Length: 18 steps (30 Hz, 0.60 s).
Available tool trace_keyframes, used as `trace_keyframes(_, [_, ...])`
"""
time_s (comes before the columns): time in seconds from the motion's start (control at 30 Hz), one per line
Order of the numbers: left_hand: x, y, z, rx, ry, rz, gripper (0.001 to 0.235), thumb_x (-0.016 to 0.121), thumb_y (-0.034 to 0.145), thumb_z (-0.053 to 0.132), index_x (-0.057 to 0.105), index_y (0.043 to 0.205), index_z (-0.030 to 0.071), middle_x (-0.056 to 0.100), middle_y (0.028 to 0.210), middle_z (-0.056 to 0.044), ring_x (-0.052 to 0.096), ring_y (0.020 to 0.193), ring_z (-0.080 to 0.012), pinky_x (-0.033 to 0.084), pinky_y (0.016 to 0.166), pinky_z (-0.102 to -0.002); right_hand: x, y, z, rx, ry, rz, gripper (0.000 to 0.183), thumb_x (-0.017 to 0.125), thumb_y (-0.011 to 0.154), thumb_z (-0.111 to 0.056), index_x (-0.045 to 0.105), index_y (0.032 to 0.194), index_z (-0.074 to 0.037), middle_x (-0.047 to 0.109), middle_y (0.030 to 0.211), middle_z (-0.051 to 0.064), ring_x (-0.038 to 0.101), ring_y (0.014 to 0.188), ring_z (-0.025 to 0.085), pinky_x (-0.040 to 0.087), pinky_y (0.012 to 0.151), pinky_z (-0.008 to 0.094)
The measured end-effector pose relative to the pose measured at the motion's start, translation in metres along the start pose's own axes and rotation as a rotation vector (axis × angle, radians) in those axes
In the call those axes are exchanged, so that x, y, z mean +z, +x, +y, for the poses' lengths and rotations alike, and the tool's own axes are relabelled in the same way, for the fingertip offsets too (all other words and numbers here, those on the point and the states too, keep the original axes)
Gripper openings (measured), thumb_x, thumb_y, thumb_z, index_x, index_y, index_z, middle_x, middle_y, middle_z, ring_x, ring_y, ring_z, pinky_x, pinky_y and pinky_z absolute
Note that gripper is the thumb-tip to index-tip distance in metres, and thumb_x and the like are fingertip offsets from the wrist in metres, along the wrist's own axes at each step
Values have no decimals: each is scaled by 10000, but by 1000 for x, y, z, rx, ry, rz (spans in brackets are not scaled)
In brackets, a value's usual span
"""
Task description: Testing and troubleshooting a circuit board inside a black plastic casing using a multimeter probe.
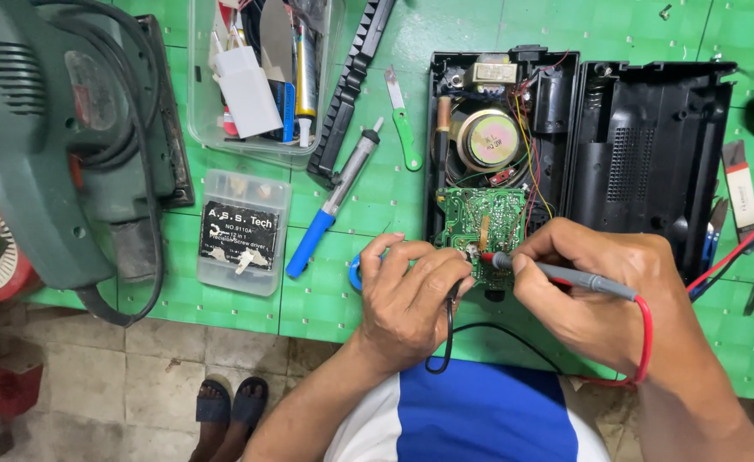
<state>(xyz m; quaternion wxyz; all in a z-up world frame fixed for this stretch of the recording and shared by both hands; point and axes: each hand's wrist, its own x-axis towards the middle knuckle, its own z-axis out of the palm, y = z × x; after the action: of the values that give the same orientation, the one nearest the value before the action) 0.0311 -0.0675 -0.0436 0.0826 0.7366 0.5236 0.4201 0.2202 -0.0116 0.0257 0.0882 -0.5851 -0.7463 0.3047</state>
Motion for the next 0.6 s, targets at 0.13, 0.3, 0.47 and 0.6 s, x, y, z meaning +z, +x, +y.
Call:
trace_keyframes(0.13, [0,0,0,0,-1,1,146,513,1072,186,633,1031,112,746,987,2,656,812,-221,389,963,-448,0,0,1,-3,-48,-17,96,673,839,-239,716,756,-221,658,559,-87,561,456,102,446,527,287])
trace_keyframes(0.3, [0,0,-1,6,-4,10,161,505,1077,200,630,1034,109,745,986,-5,657,811,-223,396,956,-449,0,-6,5,-80,-38,51,75,698,856,-236,721,786,-222,642,543,-98,549,429,77,440,498,264])
trace_keyframes(0.47, [0,-6,-3,-8,-31,10,124,546,1062,181,642,1053,104,759,1017,-20,657,832,-223,390,967,-443,-7,-19,3,-83,42,97,74,716,891,-201,774,922,-167,701,657,-72,540,481,49,407,515,221])
trace_keyframes(0.6, [0,-14,-3,-1,-51,13,76,629,1026,143,664,1067,90,768,1096,-44,653,842,-227,407,965,-445,-9,-31,8,-113,117,174,98,736,910,-126,769,993,-88,760,892,-27,518,535,56,400,555,205])
